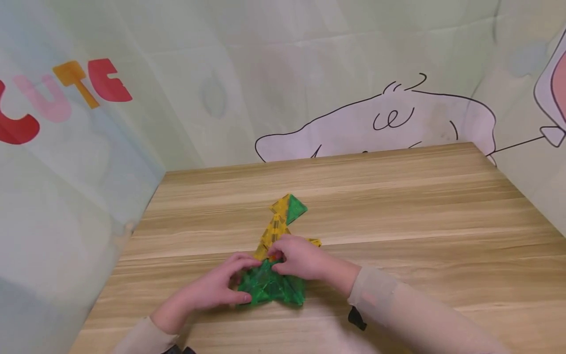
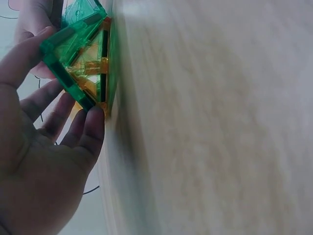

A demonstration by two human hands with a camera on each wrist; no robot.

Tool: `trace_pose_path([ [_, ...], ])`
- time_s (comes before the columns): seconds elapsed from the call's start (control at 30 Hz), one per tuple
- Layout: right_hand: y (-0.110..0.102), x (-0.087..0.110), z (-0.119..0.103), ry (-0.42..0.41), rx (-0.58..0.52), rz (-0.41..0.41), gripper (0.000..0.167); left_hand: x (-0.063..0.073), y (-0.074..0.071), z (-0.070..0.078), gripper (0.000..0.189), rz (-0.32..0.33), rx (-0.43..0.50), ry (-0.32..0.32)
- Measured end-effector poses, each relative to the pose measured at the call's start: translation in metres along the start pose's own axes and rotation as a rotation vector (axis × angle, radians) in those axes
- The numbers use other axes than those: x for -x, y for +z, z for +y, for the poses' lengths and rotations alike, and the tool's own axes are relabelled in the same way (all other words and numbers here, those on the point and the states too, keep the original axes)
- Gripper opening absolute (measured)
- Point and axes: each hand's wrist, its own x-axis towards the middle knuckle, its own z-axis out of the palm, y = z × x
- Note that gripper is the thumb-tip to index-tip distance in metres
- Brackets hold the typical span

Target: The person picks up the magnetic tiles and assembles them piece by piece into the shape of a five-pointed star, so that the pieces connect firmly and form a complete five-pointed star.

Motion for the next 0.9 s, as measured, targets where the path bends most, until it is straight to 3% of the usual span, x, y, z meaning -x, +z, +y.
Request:
trace_pose_path([
  [0.2, 0.0, -0.001, 0.001, -0.012, -0.017, -0.003, 0.021, 0.001, -0.001, 0.0, 0.067, 0.002, -0.012, 0.001],
  [0.43, -0.006, 0.0, 0.01, 0.005, -0.074, 0.007, 0.027, -0.005, -0.013, -0.002, 0.067, 0.064, -0.013, 0.067],
  [0.67, -0.03, -0.008, 0.021, 0.085, -0.142, 0.05, 0.037, -0.025, -0.04, -0.001, 0.064, 0.121, -0.039, 0.008],
  [0.9, -0.057, -0.021, 0.04, 0.145, -0.153, 0.11, 0.042, -0.055, -0.061, -0.006, 0.063, 0.124, -0.001, -0.015],
])
